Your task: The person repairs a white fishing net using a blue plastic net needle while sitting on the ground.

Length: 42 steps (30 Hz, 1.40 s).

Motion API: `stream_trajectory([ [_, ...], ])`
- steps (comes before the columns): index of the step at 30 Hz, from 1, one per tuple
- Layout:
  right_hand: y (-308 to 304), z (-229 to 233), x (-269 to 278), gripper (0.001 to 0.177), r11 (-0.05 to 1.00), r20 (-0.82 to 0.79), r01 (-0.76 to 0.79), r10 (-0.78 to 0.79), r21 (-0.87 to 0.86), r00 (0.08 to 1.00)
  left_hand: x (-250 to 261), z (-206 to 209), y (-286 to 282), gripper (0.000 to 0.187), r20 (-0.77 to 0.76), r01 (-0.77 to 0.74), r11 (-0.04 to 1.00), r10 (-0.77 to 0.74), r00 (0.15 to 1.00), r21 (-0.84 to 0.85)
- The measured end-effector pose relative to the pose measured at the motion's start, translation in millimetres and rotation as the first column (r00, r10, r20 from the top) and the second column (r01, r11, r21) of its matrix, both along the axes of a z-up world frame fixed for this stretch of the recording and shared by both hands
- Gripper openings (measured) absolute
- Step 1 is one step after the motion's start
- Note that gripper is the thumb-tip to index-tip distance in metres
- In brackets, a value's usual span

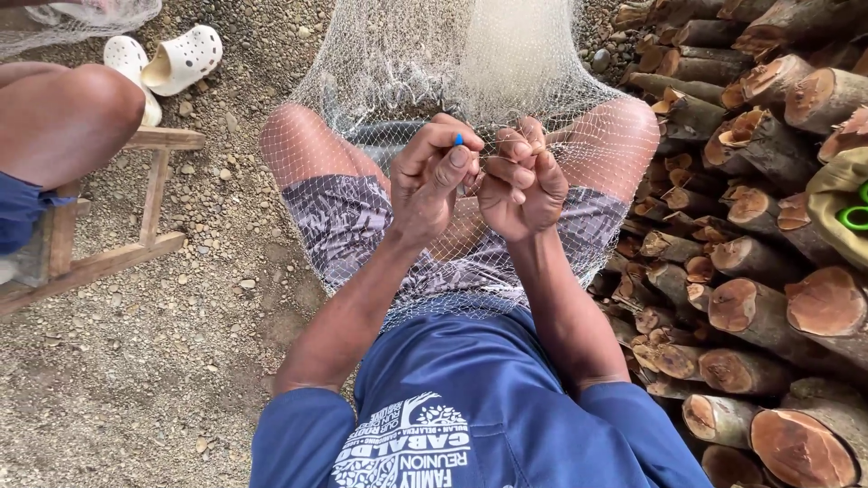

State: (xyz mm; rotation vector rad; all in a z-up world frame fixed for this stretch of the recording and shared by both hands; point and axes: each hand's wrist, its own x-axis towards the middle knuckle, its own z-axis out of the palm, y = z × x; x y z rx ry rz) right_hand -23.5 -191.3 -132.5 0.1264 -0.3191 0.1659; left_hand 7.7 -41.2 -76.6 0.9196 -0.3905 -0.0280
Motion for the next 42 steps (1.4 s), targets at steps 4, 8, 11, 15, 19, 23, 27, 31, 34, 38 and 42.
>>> stream_trajectory([
  [4, -7, -12, 1, 0.009, 1.0, -0.016, 0.015, -0.015, -0.015, 1.0, -6, -5, 4, 0.025, 0.004, -0.014, 1.0, 0.014, 1.0, 0.015],
  [8, -23, -24, 2, 0.013, 0.969, -0.015, 0.118, -0.124, -0.218, 0.992, -15, 27, 14, 0.023, 0.105, -0.119, 0.983, 0.104, 0.989, 0.141],
  [11, -28, -27, 0, 0.013, 0.929, 0.039, 0.219, -0.217, -0.298, 0.975, -27, 17, 27, 0.027, 0.149, -0.14, 0.986, 0.125, 0.981, 0.093],
  [15, -30, -33, 1, 0.017, 0.874, 0.041, 0.259, -0.266, -0.411, 0.963, -41, 28, 33, 0.026, 0.142, -0.21, 0.977, 0.212, 0.967, -0.03],
  [19, -31, -41, 3, 0.019, 0.853, 0.038, 0.276, -0.29, -0.443, 0.956, -48, 39, 44, 0.021, 0.128, -0.233, 0.96, 0.254, 0.959, -0.158],
  [23, -33, -44, 2, 0.021, 0.833, 0.022, 0.29, -0.318, -0.471, 0.948, -48, 57, 53, 0.019, 0.125, -0.215, 0.969, 0.231, 0.965, -0.124],
  [27, -33, -39, 2, 0.022, 0.832, 0.016, 0.288, -0.319, -0.475, 0.948, -50, 56, 52, 0.022, 0.102, -0.156, 0.978, 0.171, 0.98, -0.136],
  [31, -33, -33, 2, 0.023, 0.828, 0.023, 0.273, -0.301, -0.489, 0.953, -64, 41, 50, 0.027, 0.068, -0.12, 0.986, 0.129, 0.989, -0.115],
  [34, -35, -38, 3, 0.024, 0.824, 0.034, 0.268, -0.29, -0.499, 0.956, -71, 46, 47, 0.03, 0.052, -0.107, 0.992, 0.11, 0.993, -0.07],
  [38, -33, -27, 5, 0.023, 0.828, 0.037, 0.266, -0.285, -0.494, 0.958, -84, 37, 49, 0.033, 0.018, -0.085, 0.996, 0.085, 0.996, -0.005],
  [42, -29, -24, 7, 0.027, 0.803, 0.054, 0.294, -0.313, -0.519, 0.948, -90, 37, 50, 0.033, -0.013, -0.063, 0.998, 0.063, 0.998, 0.009],
])
